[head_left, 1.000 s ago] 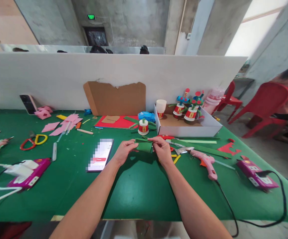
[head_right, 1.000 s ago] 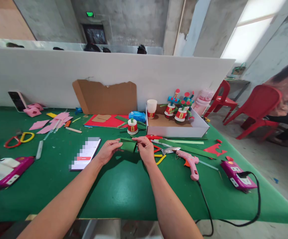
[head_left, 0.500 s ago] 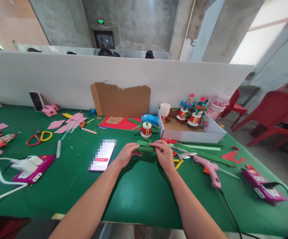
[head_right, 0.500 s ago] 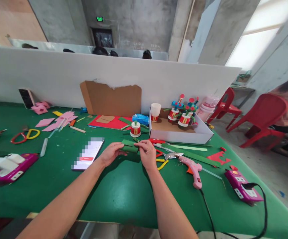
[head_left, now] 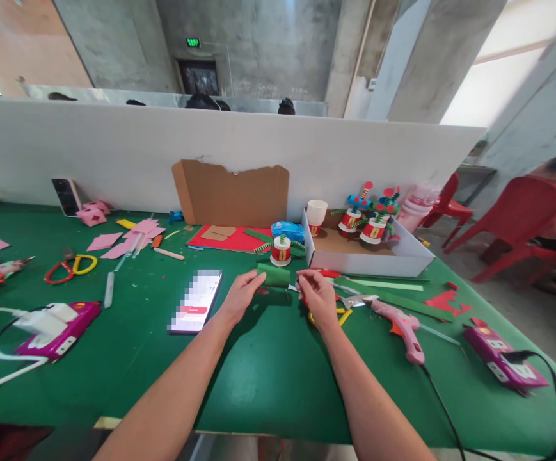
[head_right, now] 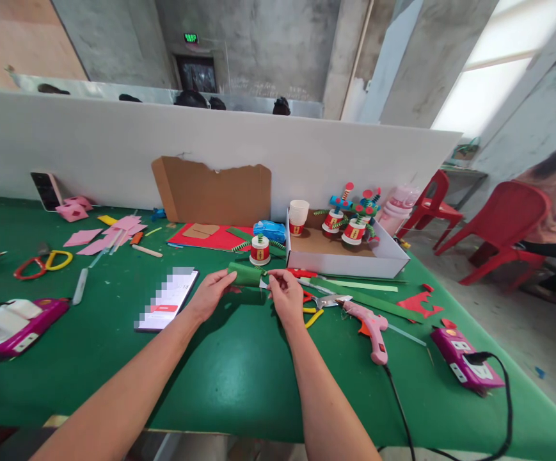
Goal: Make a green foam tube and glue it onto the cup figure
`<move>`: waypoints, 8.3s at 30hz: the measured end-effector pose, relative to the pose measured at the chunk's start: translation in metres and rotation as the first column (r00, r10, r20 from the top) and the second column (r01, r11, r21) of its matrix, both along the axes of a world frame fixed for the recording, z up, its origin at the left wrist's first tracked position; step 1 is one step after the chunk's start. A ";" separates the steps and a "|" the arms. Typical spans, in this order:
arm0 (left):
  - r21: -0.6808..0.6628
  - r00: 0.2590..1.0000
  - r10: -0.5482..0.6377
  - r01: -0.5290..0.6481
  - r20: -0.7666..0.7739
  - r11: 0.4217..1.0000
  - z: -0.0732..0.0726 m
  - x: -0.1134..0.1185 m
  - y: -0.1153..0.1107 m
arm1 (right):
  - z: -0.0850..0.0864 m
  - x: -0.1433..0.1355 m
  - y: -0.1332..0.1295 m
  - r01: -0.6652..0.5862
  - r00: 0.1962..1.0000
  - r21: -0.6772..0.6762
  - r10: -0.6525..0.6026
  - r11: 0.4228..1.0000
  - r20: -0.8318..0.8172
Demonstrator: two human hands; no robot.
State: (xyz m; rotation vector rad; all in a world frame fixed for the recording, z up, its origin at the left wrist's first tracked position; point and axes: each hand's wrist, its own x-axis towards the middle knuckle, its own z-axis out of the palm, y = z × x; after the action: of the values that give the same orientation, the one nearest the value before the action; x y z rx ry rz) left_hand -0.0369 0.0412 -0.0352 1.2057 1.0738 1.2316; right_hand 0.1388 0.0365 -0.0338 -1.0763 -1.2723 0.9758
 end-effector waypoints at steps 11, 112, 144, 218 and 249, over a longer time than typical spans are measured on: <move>0.224 0.961 0.079 -0.018 -0.265 0.974 -0.001 0.001 -0.002 | 0.000 -0.004 0.002 -0.102 0.944 -0.326 -0.013 0.940 -0.331; -0.219 0.976 0.017 0.033 0.219 0.975 -0.002 -0.011 0.003 | -0.006 0.004 0.003 -0.135 0.989 -0.042 0.132 0.990 -0.061; 0.063 0.984 0.016 -0.004 -0.178 0.998 -0.001 0.001 -0.006 | -0.007 -0.001 0.001 -0.158 0.985 -0.127 0.165 0.979 0.041; 0.161 0.948 -0.221 0.261 -0.231 0.952 0.006 -0.005 -0.007 | 0.012 -0.003 -0.014 -0.543 0.837 -0.421 0.430 0.727 -0.337; -0.202 0.965 0.040 0.014 0.261 0.979 -0.003 0.000 0.001 | 0.009 -0.002 -0.008 0.009 0.953 0.241 -0.082 0.970 0.293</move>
State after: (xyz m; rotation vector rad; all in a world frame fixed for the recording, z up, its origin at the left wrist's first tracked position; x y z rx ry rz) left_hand -0.0369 0.0421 -0.0382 0.8534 0.9827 1.2217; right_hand 0.1364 0.0280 -0.0243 -1.0873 -1.5618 0.6181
